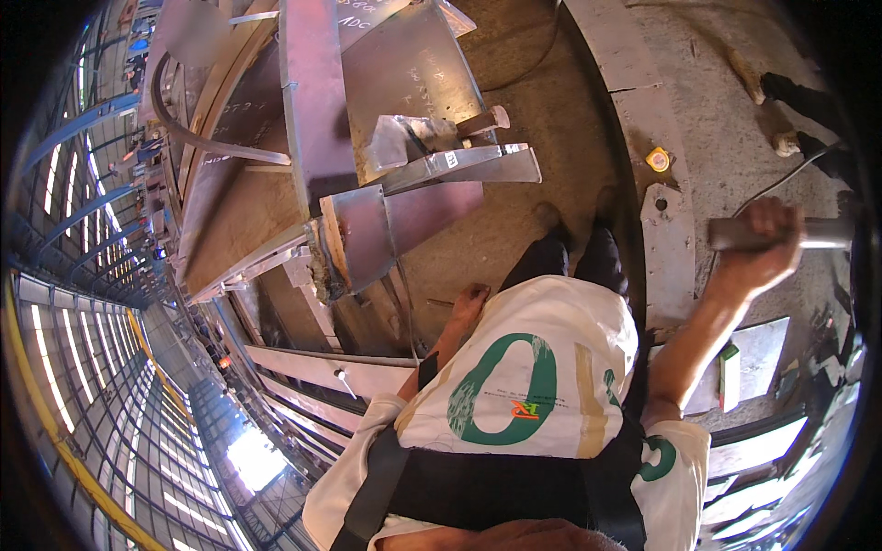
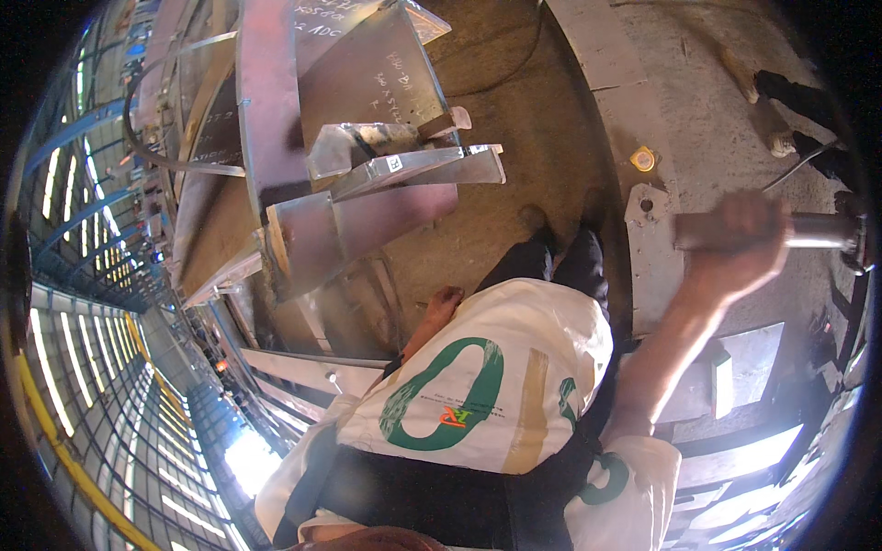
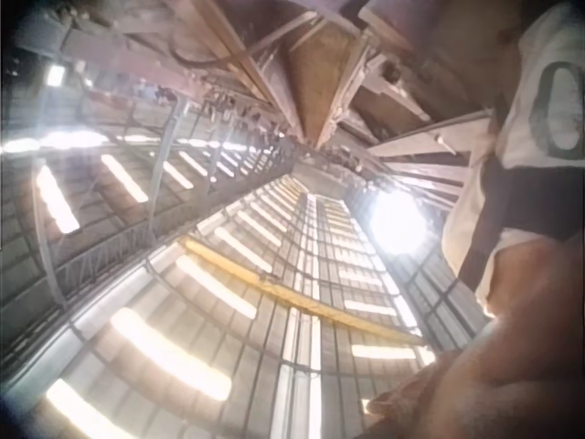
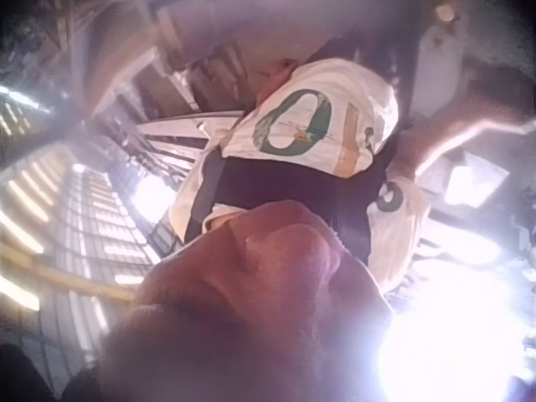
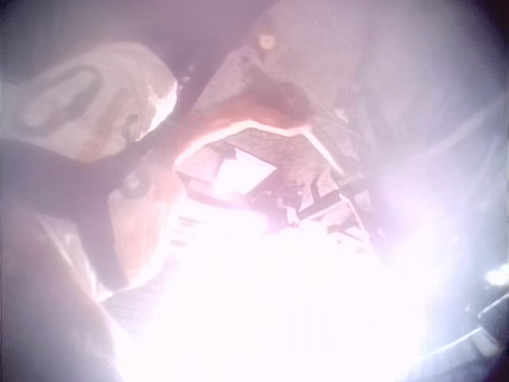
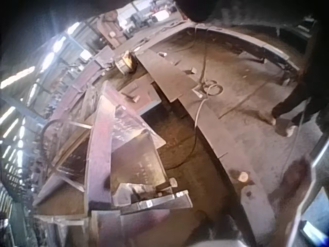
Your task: The person measures metal pieces using a tape measure and marks them with a hammer. They repeatedly measure and adjust the metal pieces while sitting on the floor.
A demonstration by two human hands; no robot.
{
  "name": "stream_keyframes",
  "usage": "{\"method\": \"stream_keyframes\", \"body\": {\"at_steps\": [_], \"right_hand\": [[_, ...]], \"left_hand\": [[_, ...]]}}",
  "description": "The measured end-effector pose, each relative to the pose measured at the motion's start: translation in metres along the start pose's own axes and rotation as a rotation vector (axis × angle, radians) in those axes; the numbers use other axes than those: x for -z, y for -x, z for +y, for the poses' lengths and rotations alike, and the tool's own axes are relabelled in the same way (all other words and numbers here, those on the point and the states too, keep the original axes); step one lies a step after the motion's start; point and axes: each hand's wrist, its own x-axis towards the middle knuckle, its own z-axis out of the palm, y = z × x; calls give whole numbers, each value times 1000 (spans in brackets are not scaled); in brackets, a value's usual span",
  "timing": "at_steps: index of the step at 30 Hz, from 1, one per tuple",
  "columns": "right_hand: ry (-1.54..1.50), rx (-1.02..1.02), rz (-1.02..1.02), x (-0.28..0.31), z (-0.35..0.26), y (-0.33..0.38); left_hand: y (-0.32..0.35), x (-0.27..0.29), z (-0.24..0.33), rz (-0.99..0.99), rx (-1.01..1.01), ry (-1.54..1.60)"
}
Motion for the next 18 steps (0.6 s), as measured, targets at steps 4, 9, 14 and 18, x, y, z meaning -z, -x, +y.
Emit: {"method": "stream_keyframes", "body": {"at_steps": [4, 9, 14, 18], "right_hand": [[499, -242, -148, -5, 109, 125], [-145, -1628, -140, 52, 142, 100], [531, -914, -143, 85, 25, 46], [538, -185, 128, 111, -56, -19]], "left_hand": [[6, 10, 29, -47, -51, -34], [-35, 8, -54, -249, -179, -122], [-6, 7, 29, -89, -89, -104], [-13, 8, 12, -123, -53, -138]]}}
